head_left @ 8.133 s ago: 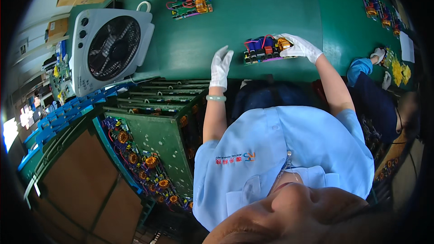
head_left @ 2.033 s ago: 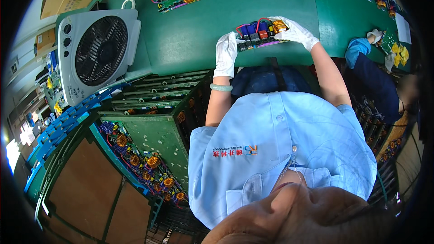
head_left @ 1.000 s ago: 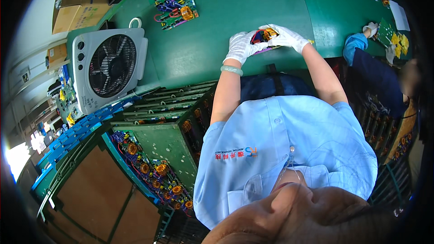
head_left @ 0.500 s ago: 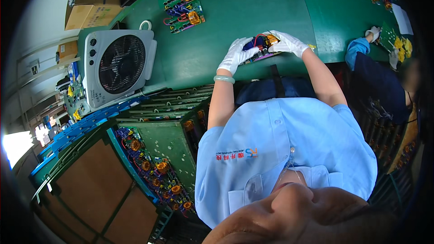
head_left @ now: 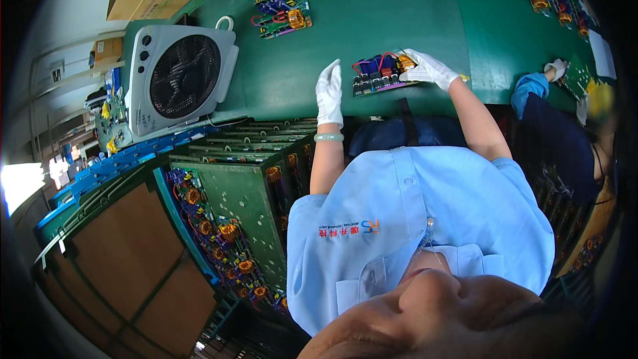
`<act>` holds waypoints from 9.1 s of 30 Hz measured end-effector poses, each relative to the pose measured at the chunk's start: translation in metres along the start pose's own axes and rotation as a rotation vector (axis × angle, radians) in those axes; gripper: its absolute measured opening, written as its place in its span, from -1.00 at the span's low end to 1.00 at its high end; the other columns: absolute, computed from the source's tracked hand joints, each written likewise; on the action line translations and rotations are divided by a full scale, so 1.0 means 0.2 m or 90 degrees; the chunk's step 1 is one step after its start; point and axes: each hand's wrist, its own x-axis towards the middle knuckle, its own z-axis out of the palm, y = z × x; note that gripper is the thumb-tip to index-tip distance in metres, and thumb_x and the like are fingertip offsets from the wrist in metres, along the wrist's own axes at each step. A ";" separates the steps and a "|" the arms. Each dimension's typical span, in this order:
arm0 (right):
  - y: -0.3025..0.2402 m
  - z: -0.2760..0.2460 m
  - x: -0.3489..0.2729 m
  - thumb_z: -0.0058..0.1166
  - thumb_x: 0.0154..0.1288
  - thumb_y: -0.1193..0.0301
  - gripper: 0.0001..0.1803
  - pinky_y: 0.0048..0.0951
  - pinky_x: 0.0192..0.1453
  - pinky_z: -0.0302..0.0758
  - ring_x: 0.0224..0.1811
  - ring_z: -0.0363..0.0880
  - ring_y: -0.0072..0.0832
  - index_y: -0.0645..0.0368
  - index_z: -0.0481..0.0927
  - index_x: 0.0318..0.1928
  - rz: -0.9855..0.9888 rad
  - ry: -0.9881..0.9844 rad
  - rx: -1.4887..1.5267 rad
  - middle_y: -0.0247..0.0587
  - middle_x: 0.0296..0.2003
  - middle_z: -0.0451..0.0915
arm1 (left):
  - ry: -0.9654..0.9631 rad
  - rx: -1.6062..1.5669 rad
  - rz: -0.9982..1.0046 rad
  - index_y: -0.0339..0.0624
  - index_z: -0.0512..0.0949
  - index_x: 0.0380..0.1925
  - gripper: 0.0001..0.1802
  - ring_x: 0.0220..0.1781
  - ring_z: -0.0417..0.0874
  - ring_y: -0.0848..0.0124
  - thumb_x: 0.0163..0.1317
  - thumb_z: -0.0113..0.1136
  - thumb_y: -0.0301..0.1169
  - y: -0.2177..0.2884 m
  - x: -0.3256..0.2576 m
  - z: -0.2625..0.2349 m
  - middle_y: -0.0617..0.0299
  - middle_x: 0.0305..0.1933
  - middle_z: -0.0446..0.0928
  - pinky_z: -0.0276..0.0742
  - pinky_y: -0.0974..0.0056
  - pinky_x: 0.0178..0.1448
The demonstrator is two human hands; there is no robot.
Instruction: The person picks up green circuit boards from a green workbench, inspects them by turning them over, and places them into a multi-tiered green storage rack. The person repeatedly moves between the workbench and the rack, handling the boards one at a time.
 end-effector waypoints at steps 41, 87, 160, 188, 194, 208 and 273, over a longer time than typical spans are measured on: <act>-0.55 -0.12 -0.62 -0.12 0.50 0.12 -0.74 -0.61 -0.57 0.34 -0.49 0.44 -0.64 -0.16 0.49 0.06 -0.021 0.030 0.947 -0.38 -0.22 0.58 | -0.152 -0.663 0.031 -0.25 -0.09 0.51 0.24 0.55 0.11 0.15 0.12 0.01 0.48 0.95 -0.76 0.35 0.06 0.57 0.03 0.07 -0.03 0.56; -0.57 -0.07 -0.55 0.01 0.39 0.10 -0.53 -0.34 -0.10 0.70 -0.07 0.68 -0.38 0.12 0.50 0.15 -0.272 -0.079 0.686 -0.18 -0.04 0.65 | -0.131 -0.674 0.007 0.02 0.14 0.46 -0.07 0.37 0.41 0.21 0.32 -0.35 0.42 0.92 -0.66 0.38 0.15 0.43 0.28 0.47 0.03 0.34; -0.76 -0.09 -0.65 0.24 0.30 0.32 -0.78 -0.28 -0.29 0.55 -0.34 0.63 -0.15 0.21 0.54 -0.29 -0.488 0.019 -0.140 -0.10 -0.33 0.63 | 0.127 -0.654 0.143 -0.02 0.21 0.40 -0.27 0.34 0.40 0.16 0.41 -0.27 0.20 0.47 -0.98 0.12 0.13 0.40 0.30 0.43 -0.03 0.34; -0.72 -0.05 -0.67 0.16 0.37 0.36 -0.83 -0.35 -0.26 0.59 -0.31 0.67 -0.22 0.23 0.56 -0.24 -0.502 0.101 -0.097 -0.12 -0.25 0.66 | 0.053 -0.778 0.164 -0.04 0.28 0.36 -0.30 0.30 0.46 0.15 0.42 -0.18 0.18 0.46 -0.95 0.13 0.11 0.36 0.37 0.49 -0.01 0.30; -0.71 -0.05 -0.67 0.18 0.34 0.40 -0.84 -0.33 -0.22 0.60 -0.28 0.68 -0.18 0.26 0.56 -0.24 -0.461 0.077 -0.133 -0.06 -0.21 0.67 | -0.041 -0.877 0.208 -0.06 0.29 0.36 -0.36 0.29 0.48 0.16 0.47 -0.17 0.10 0.44 -0.91 0.15 0.11 0.35 0.38 0.50 0.01 0.29; -0.56 -0.14 -0.64 0.11 0.44 0.33 -0.62 -0.47 -0.05 0.57 -0.19 0.66 -0.43 0.23 0.54 0.16 -0.340 0.261 0.016 -0.10 -0.10 0.66 | 0.096 -0.763 0.137 -0.01 0.28 0.37 -0.32 0.32 0.44 0.14 0.44 -0.16 0.18 0.42 -0.91 0.14 0.13 0.38 0.36 0.46 -0.03 0.32; -0.61 0.00 -0.72 0.20 0.32 0.42 -0.81 -0.32 -0.24 0.59 -0.29 0.66 -0.19 0.22 0.61 -0.10 -0.423 0.193 -0.117 -0.11 -0.22 0.66 | -0.085 -0.835 0.240 -0.02 0.15 0.44 -0.36 0.45 0.28 0.19 0.51 -0.22 0.06 0.43 -0.79 0.05 0.15 0.49 0.20 0.28 0.04 0.47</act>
